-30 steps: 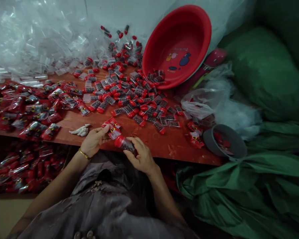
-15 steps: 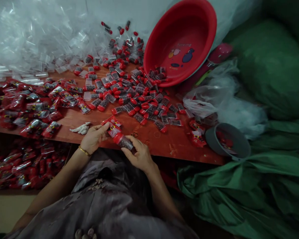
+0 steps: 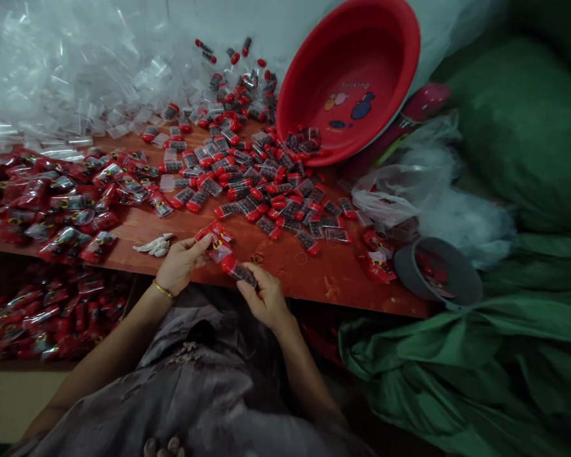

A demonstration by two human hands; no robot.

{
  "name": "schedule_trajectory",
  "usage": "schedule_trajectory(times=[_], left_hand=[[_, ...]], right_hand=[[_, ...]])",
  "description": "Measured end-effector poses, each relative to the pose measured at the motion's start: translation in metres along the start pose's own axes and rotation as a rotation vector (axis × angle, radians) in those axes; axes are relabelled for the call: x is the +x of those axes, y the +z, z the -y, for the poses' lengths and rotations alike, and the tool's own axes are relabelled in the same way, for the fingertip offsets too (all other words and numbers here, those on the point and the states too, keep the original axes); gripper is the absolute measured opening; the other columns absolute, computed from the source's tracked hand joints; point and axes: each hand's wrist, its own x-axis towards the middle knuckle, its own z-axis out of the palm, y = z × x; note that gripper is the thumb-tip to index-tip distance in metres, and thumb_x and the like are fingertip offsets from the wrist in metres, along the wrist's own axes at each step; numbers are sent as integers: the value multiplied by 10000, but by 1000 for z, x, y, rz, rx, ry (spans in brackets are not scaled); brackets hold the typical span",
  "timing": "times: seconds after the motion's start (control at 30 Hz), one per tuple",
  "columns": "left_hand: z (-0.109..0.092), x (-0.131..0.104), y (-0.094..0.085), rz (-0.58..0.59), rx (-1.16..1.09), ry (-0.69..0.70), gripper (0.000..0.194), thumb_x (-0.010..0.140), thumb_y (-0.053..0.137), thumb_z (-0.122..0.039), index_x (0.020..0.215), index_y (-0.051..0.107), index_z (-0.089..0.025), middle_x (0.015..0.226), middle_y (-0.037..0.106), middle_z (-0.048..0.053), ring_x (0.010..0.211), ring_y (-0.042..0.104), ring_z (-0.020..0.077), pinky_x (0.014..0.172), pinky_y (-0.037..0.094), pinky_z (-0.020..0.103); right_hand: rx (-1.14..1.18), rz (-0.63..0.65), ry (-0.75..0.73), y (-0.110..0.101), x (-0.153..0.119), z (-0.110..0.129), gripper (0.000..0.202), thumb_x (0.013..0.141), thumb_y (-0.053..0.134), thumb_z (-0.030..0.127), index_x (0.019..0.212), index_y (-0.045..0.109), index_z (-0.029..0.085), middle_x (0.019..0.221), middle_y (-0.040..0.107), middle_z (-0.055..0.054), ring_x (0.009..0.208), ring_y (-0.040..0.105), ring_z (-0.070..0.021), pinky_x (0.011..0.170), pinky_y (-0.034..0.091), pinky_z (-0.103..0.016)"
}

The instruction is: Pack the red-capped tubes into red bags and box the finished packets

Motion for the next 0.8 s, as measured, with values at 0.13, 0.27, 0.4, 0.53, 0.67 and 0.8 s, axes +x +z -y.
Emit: schedule_trajectory(times=[0.13,0.27,0.4,0.53,0.67,0.8], left_hand=[[-2,1,0,-28,-20,-32,405,458,848,-403,700,688,-121,643,682,32,534,598,112,604,490,250],[-1,0,1,34,-6,3,414,446,843,-425,675,693,-115,639,675,26,549,581,106,587,474,238],[1,-1,0,108,61,57,435,476,824,-449,731,726,-111,655,680,27,582,575,113,598,470,240],[1,0,-2,181,142,94,446,541,795,-456,833,744,-123,730,708,41,634,591,124,643,473,245],[0,0,-3,205,200,120,416,562,784,-451,831,749,-135,750,714,35,658,595,130,676,472,245],[3,-1,1,194,166,131,380,544,797,-424,789,743,-139,742,706,21,641,581,119,672,462,238]], right_hand=[[362,29,269,8,-4,3,524,881,363,564,848,678,147,483,434,32,450,468,-107,445,406,-233],[611,90,470,12,-2,6,595,790,431,668,673,671,137,385,332,64,334,382,-74,333,264,-190],[703,156,612,13,1,6,615,732,467,703,593,647,133,313,270,83,265,367,-76,281,158,-173],[717,185,642,14,4,7,614,710,487,705,559,634,129,291,280,82,245,340,-64,267,163,-169],[695,85,625,14,7,6,619,710,481,713,551,635,135,298,288,79,253,316,-53,266,172,-167],[661,78,598,14,6,5,616,728,476,711,592,656,138,329,312,76,276,331,-53,281,211,-172]])
